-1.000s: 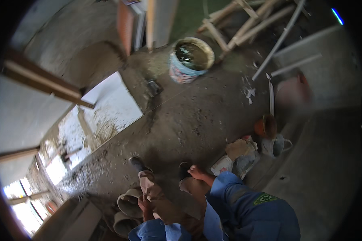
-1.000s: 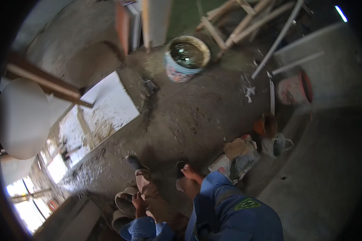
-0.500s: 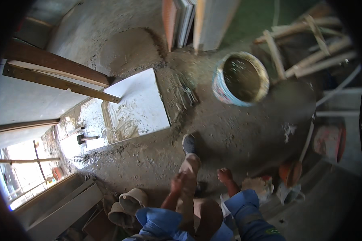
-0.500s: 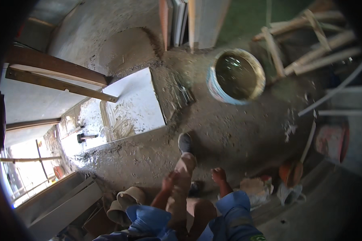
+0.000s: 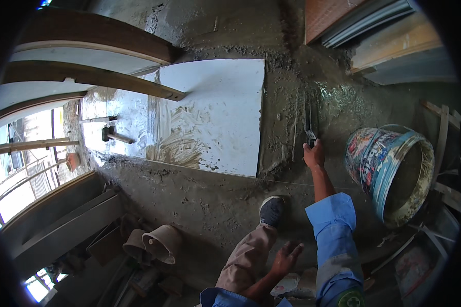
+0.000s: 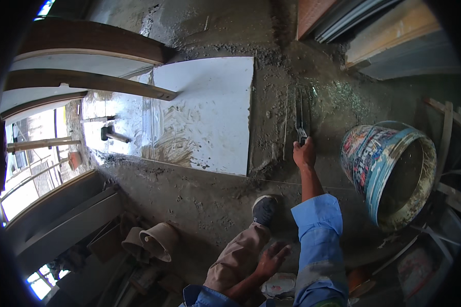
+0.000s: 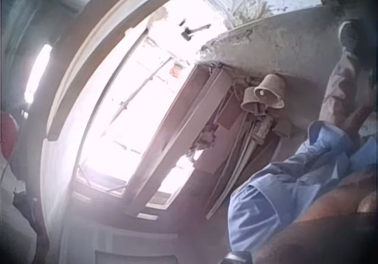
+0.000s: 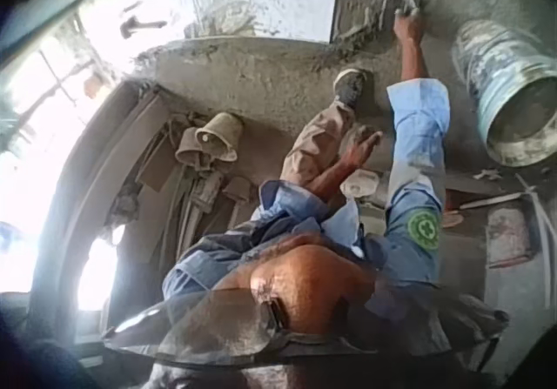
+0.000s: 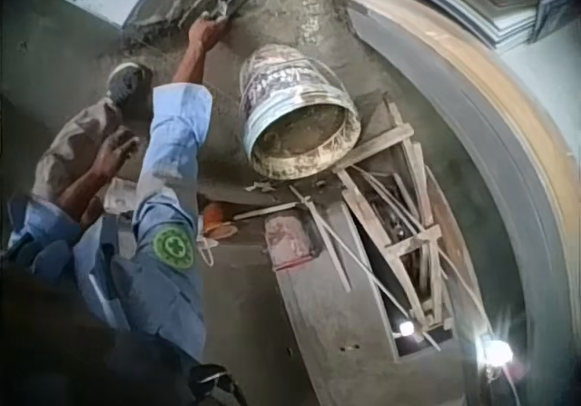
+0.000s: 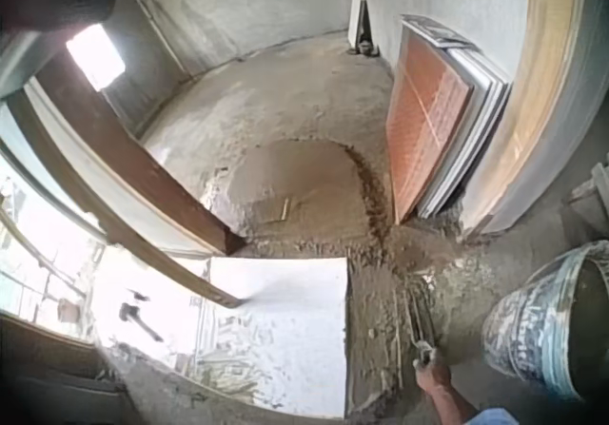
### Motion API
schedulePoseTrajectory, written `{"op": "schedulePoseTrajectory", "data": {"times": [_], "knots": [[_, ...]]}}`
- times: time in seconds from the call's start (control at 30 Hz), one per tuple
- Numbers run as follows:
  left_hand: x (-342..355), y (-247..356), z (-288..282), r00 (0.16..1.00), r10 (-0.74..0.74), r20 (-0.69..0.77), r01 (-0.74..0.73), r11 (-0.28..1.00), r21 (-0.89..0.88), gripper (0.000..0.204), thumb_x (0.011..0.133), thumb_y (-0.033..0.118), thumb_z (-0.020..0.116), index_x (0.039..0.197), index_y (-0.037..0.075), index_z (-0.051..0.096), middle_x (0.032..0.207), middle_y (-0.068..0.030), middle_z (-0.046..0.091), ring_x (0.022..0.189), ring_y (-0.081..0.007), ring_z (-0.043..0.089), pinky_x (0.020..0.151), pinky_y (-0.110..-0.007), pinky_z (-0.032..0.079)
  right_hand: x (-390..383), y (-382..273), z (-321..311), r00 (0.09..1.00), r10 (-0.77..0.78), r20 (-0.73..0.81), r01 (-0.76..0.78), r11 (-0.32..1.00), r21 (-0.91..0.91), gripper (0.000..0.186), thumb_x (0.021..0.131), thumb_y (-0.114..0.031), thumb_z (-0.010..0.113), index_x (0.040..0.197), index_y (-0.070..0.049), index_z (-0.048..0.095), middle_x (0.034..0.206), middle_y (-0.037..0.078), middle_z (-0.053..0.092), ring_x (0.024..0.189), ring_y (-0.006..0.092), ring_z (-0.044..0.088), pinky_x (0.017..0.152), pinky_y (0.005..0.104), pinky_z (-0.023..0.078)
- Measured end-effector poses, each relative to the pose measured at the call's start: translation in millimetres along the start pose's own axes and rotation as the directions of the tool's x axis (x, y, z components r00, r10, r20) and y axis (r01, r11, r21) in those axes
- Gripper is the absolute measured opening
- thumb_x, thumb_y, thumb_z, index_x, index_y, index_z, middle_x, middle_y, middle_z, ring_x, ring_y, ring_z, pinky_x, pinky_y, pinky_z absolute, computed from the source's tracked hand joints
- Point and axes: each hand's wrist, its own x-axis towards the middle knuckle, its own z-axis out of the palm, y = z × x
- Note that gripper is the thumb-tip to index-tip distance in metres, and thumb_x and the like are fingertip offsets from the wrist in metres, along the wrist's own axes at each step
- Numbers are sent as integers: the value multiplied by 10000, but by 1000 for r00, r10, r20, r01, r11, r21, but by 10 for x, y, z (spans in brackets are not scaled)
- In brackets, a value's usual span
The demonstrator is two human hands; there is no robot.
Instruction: The person aligns a string line and level, spreads mortar with a trowel, and installs a floor tile by positioning it and tapping it with a rubber mallet.
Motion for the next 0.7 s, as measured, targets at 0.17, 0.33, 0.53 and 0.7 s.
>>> {"op": "schedulePoseTrajectory", "data": {"times": [0.17,0.33,0.53,0.7], "knots": [[25,-143,-131,992,-73,-100,61,990,-125,452,967,404,596,1150,-5,660,961,-116,697,906,-192,660,820,-339,503,-511,-371,-268,987,152,42,-149,806,572,314,863,-247,647,1005,25,579,834,112,626,733,247,633,596,398,494],[22,-646,-298,990,-106,-89,92,986,-142,515,928,468,624,1130,-2,682,1060,-219,704,1021,-326,682,896,-401,495,-928,-873,-995,988,129,84,-146,601,786,378,926,-370,641,1053,-15,611,857,55,598,741,178,590,589,335,479],[-83,-1235,-351,991,-79,-107,65,990,-124,602,902,534,629,1151,-11,674,1154,-274,666,1142,-424,615,964,-453,470,-765,-1020,-1309,860,458,223,-474,558,681,655,955,-556,582,1421,-102,515,1404,103,550,1257,280,527,1054,467,390],[-534,-1201,-874,995,0,-102,-44,904,-425,464,940,398,671,1179,1,658,1063,-89,705,981,-177,655,869,-337,509,-1656,-860,-1470,913,-43,406,-385,240,891,469,1030,-453,463,1412,-191,534,1395,33,568,1268,265,526,1057,475,396]]}}
